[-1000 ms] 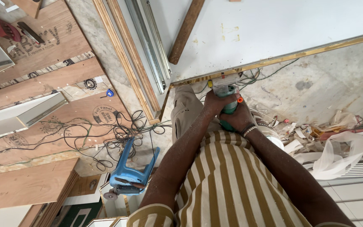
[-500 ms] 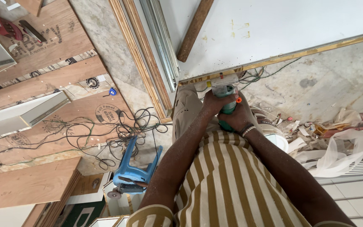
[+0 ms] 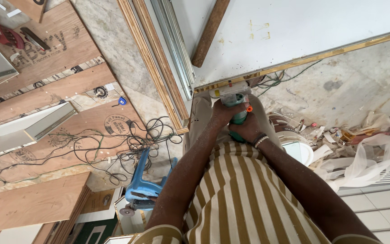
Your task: The person uses a handheld electric grinder to smooth the edge of a wooden frame attached to a white panel. They move the tool along the edge, generating sawdust, and occasionally pause to wipe the surface with their hand.
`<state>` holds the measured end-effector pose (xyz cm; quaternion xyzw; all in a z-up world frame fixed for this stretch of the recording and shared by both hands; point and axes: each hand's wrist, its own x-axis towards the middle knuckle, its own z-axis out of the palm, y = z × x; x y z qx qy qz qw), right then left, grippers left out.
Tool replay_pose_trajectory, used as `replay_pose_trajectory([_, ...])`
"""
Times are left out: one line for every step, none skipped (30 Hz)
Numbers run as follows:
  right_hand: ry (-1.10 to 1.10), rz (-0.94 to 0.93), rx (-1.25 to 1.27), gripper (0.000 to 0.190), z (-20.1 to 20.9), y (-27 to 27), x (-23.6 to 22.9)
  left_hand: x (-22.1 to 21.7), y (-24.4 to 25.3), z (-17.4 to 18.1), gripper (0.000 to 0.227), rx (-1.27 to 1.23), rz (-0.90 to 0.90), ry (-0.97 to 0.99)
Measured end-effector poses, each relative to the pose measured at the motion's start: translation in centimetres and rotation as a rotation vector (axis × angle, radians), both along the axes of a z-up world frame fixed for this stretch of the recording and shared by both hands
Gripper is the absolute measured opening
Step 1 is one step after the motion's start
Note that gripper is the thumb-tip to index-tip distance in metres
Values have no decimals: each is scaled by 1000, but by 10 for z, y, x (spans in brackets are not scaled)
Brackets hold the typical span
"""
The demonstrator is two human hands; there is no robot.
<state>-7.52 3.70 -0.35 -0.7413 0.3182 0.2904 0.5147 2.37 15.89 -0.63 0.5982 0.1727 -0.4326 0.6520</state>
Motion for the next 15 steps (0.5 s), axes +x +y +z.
replay_pose_trajectory([6, 8, -7, 47, 0, 2, 2, 0, 2, 1, 46, -11, 16, 11])
replay_pose_trajectory([13, 12, -16, 48, 1, 4, 3, 0, 4, 2, 45, -58, 32, 22])
replay_pose_trajectory([20, 16, -24, 49, 2, 5, 5, 1, 6, 3, 44, -105, 48, 34])
replay_pose_trajectory([39, 16, -30, 48, 4, 7, 6, 2, 7, 4, 43, -152, 62, 45])
replay_pose_trajectory([57, 17, -36, 47, 5, 8, 6, 4, 7, 5, 42, -127, 39, 38])
replay_pose_trajectory([76, 19, -40, 47, 6, 9, 6, 5, 8, 5, 41, -101, 17, 31])
replay_pose_trajectory([61, 21, -35, 47, 7, 9, 6, 6, 8, 5, 40, -75, -6, 24])
replay_pose_trajectory([43, 24, -32, 47, 7, 7, 7, 7, 7, 5, 40, -52, -28, 24])
replay_pose_trajectory([26, 28, -28, 48, 7, 6, 7, 8, 6, 5, 39, -29, -50, 24])
replay_pose_trajectory([40, 32, -36, 47, 7, 6, 7, 7, 6, 5, 39, -4, -69, 25])
replay_pose_trajectory([54, 36, -44, 46, 7, 6, 7, 6, 6, 4, 39, -21, -57, 28])
replay_pose_trajectory([66, 43, -50, 45, 6, 5, 7, 6, 5, 3, 39, -37, -42, 30])
replay_pose_trajectory([58, 42, -43, 46, 7, 5, 7, 5, 5, 2, 39, -53, -27, 32])
replay_pose_trajectory([48, 42, -36, 46, 7, 3, 7, 5, 4, 1, 39, -51, -30, 29])
replay_pose_trajectory([37, 42, -29, 47, 7, 1, 7, 3, 4, 1, 39, -50, -32, 26])
